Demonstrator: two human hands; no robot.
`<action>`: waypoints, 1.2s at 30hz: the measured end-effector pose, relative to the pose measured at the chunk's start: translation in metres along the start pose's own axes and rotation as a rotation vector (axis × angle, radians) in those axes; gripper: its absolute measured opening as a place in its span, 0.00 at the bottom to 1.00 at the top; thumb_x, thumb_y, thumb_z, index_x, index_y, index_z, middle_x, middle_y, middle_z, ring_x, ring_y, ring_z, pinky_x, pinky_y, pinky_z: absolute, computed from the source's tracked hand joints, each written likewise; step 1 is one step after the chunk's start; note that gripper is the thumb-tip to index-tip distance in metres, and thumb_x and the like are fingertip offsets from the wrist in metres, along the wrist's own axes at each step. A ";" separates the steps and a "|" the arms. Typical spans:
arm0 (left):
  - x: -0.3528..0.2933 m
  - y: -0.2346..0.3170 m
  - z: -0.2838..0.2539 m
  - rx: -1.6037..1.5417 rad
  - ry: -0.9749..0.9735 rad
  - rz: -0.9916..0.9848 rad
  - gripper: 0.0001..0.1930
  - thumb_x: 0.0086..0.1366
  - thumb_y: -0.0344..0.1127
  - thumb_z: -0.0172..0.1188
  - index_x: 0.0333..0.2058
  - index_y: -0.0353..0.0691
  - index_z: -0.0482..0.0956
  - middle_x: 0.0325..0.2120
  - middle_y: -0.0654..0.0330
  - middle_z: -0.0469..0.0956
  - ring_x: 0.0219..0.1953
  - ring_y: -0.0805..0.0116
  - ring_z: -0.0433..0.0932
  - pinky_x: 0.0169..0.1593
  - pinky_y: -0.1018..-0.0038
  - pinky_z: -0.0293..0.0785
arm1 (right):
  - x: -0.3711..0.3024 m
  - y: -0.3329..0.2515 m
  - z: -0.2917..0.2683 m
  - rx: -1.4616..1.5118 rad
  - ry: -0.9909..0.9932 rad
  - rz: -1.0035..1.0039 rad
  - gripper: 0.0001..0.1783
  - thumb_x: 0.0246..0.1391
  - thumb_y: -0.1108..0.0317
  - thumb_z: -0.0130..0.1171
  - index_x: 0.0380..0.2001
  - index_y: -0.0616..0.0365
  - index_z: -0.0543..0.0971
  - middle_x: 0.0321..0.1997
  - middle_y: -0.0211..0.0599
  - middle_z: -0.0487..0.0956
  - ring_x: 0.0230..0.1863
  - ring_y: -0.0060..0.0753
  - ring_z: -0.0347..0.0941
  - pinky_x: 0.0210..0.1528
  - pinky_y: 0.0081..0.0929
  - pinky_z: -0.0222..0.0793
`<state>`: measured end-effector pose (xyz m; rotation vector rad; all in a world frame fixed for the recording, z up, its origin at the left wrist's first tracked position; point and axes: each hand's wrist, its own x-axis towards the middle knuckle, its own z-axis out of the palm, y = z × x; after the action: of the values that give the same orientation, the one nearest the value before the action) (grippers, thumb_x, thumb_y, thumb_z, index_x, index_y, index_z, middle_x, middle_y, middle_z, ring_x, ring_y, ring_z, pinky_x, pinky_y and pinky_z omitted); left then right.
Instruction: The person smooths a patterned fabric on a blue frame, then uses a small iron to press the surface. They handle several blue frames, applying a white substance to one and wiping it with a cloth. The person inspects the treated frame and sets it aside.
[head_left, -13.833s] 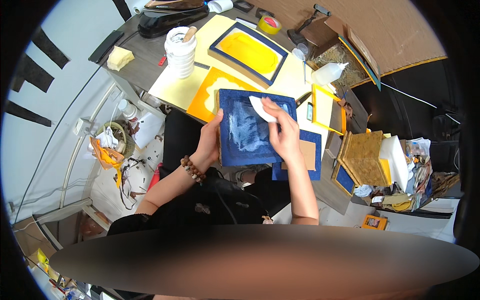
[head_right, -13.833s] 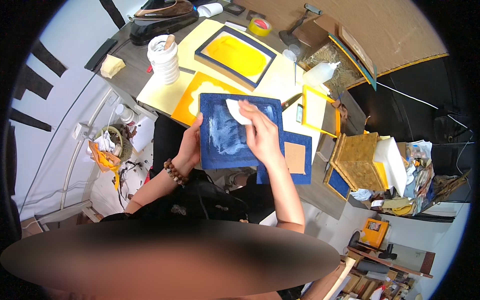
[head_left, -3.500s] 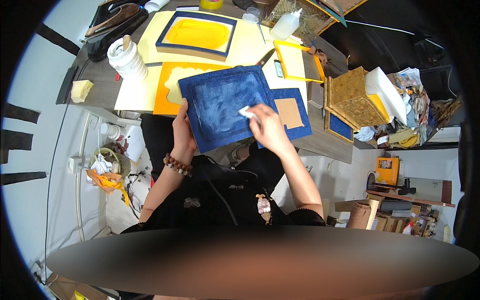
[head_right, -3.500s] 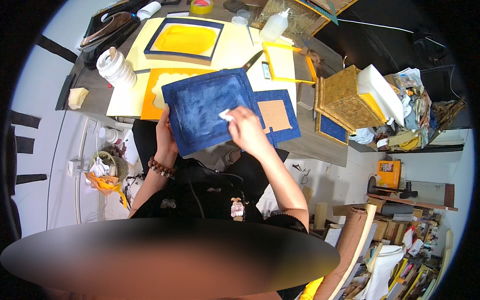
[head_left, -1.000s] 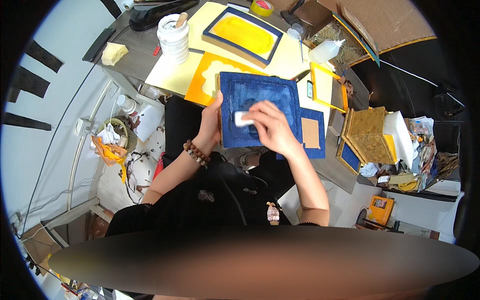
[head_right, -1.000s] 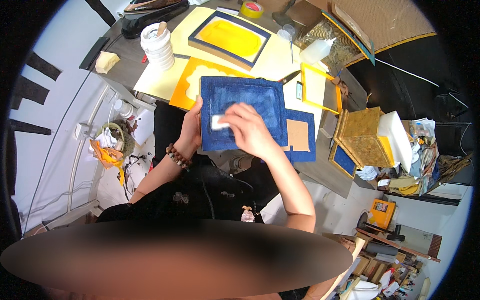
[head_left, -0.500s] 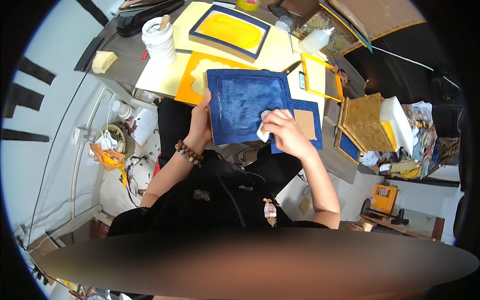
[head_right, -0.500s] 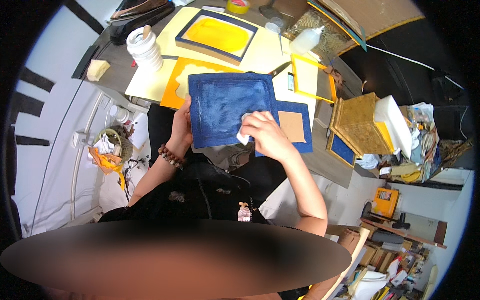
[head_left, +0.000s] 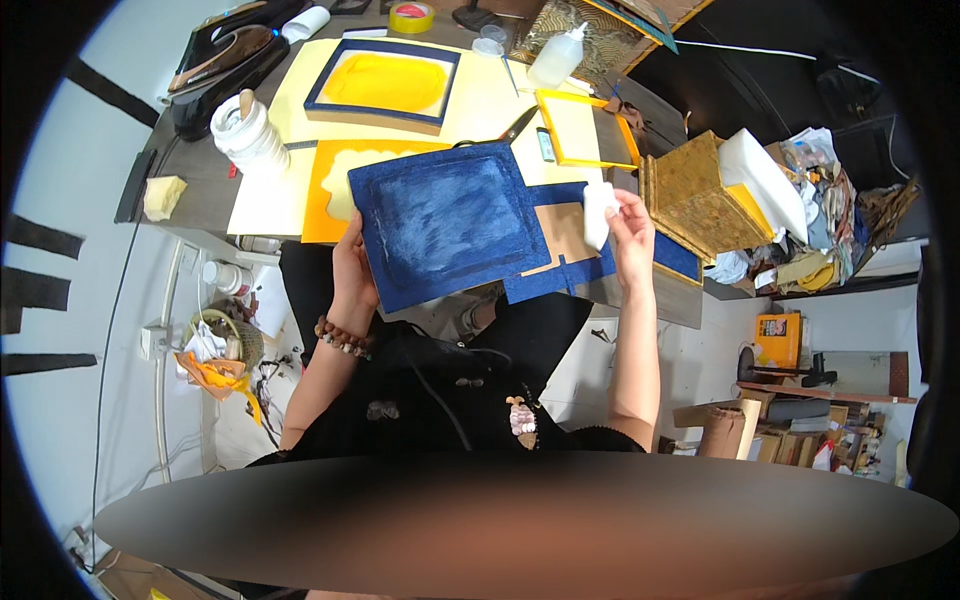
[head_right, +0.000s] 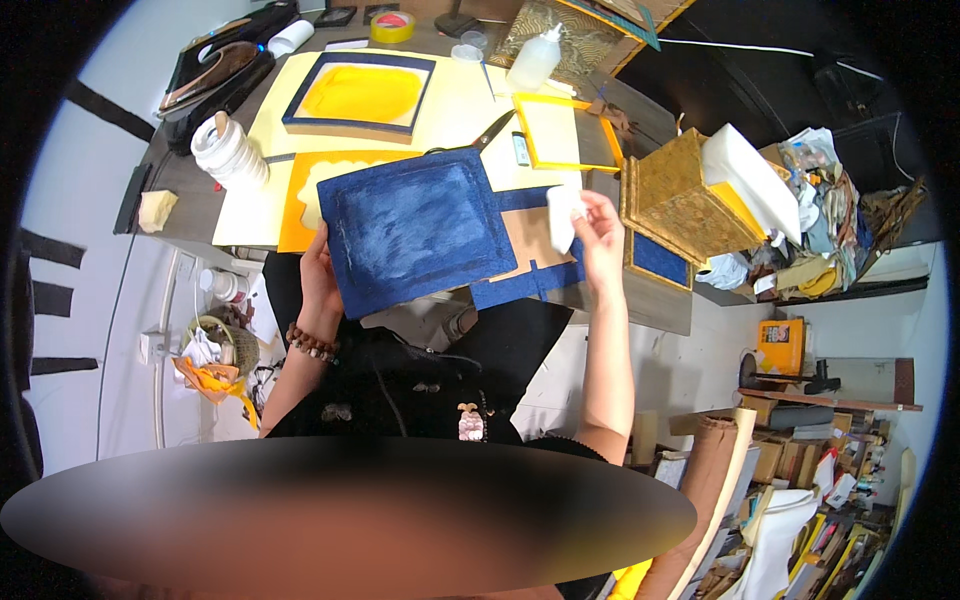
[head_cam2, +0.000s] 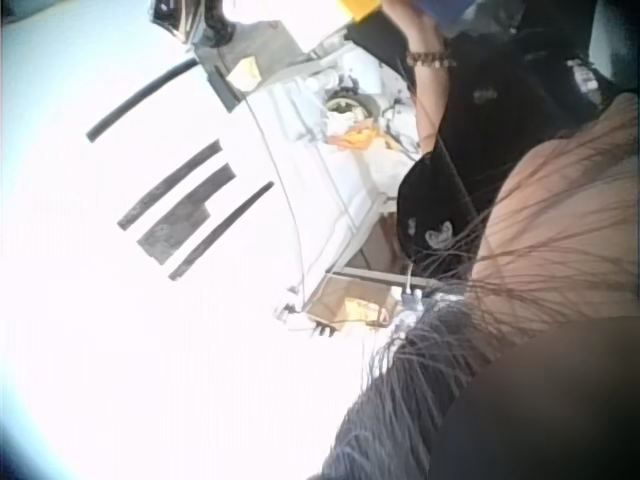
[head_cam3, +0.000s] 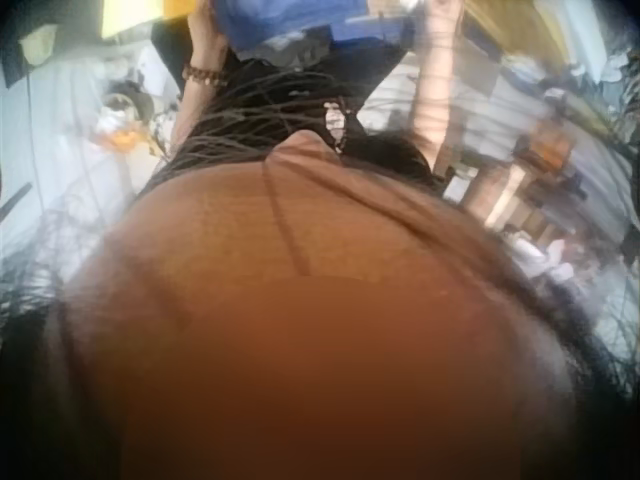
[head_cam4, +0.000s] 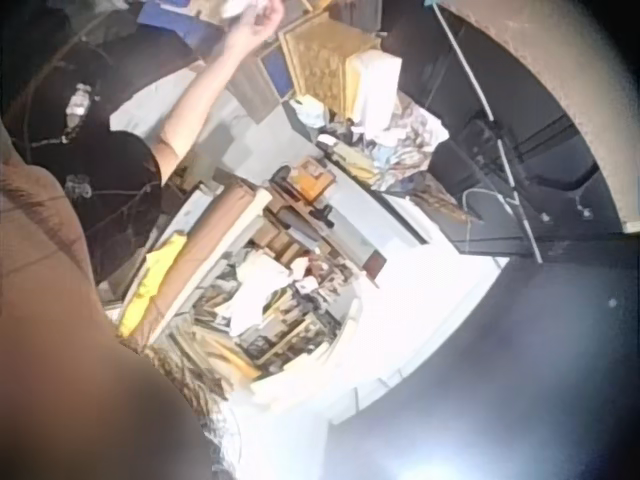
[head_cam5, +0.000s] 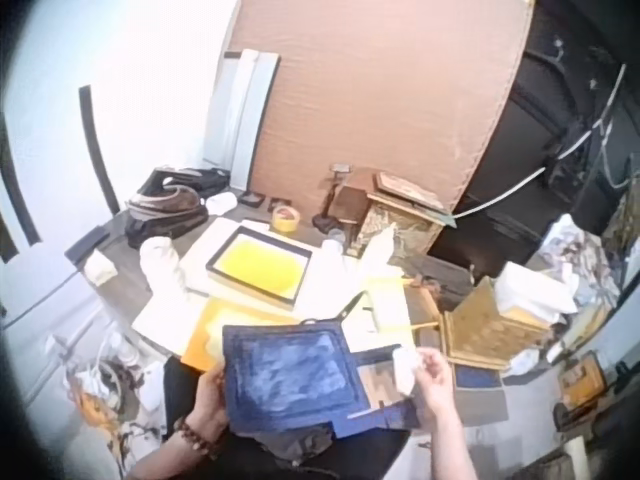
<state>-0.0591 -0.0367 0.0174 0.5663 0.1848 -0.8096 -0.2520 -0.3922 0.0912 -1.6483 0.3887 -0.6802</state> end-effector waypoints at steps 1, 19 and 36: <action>0.004 0.000 -0.001 0.009 0.047 0.011 0.23 0.78 0.51 0.49 0.54 0.37 0.78 0.45 0.55 0.85 0.45 0.62 0.84 0.51 0.66 0.82 | 0.004 0.014 -0.011 0.120 0.088 0.103 0.16 0.65 0.75 0.60 0.55 0.61 0.76 0.46 0.30 0.82 0.45 0.19 0.76 0.52 0.21 0.72; -0.079 0.100 -0.026 -0.064 0.169 0.309 0.25 0.74 0.52 0.54 0.54 0.34 0.80 0.52 0.50 0.82 0.53 0.53 0.81 0.59 0.56 0.77 | -0.095 0.022 0.048 -1.175 -0.500 -0.268 0.48 0.45 0.67 0.73 0.72 0.37 0.67 0.81 0.36 0.55 0.80 0.48 0.51 0.78 0.62 0.41; -0.016 0.042 0.029 0.209 -0.312 0.299 0.28 0.75 0.47 0.51 0.67 0.35 0.65 0.59 0.51 0.76 0.58 0.58 0.78 0.61 0.61 0.76 | -0.079 0.003 0.058 0.114 0.032 -0.086 0.35 0.75 0.46 0.40 0.73 0.60 0.61 0.74 0.45 0.66 0.76 0.43 0.59 0.76 0.39 0.51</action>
<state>-0.0407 -0.0192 0.0649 0.6373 -0.2693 -0.6181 -0.2761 -0.3009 0.0666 -1.5546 0.2975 -0.7800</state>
